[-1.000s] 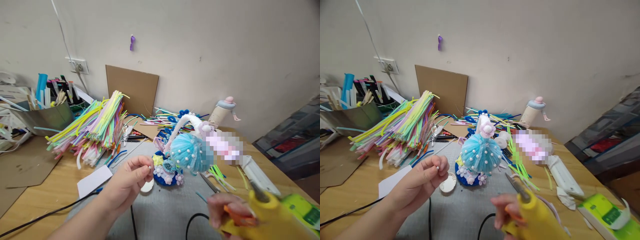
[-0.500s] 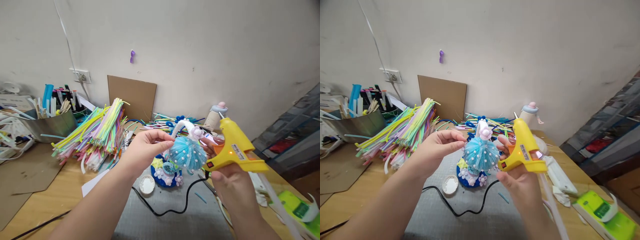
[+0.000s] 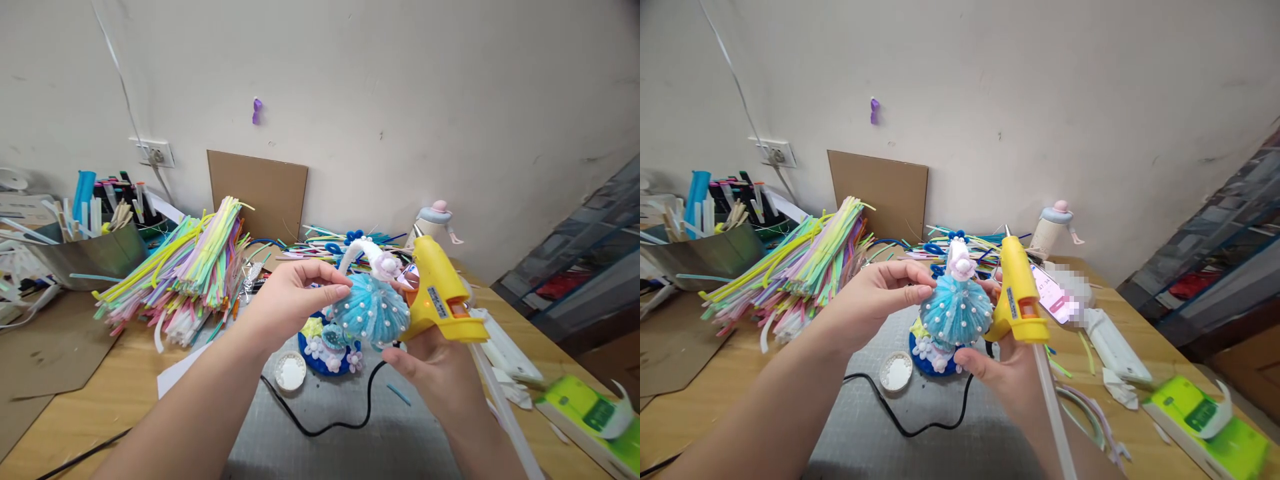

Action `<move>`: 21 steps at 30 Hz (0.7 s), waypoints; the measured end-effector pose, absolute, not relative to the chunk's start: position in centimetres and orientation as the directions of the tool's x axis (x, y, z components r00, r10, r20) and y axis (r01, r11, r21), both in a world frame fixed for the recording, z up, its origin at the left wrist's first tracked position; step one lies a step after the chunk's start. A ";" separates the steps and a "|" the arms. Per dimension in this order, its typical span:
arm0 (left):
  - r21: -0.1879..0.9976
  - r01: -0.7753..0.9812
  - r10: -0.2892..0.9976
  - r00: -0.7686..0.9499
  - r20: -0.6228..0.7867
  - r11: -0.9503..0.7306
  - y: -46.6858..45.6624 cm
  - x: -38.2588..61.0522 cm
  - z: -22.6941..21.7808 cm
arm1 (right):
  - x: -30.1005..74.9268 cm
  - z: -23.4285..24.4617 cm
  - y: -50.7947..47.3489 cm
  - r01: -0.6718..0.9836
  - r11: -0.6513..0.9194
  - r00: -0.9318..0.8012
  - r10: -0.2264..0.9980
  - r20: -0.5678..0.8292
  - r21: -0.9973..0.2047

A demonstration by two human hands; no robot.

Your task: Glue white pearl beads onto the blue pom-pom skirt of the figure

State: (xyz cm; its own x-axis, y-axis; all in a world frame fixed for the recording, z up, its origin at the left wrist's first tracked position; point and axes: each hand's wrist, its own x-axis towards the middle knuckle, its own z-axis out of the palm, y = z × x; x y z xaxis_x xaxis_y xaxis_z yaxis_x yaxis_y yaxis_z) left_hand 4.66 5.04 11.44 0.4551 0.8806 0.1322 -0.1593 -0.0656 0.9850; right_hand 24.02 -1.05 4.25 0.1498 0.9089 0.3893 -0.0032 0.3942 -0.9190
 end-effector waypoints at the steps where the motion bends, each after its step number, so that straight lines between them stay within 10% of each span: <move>1: 0.986 -0.153 0.879 0.459 0.130 -0.067 5.0 4.7 11.5 | 24.0 4.1 -1.1 0.004 0.385 0.169 0.910 0.380 -0.923; 21: 0.977 0.036 0.871 0.461 0.171 -0.211 5.2 4.0 12.2 | 24.0 3.3 -1.3 0.105 0.357 0.193 0.908 0.371 -0.928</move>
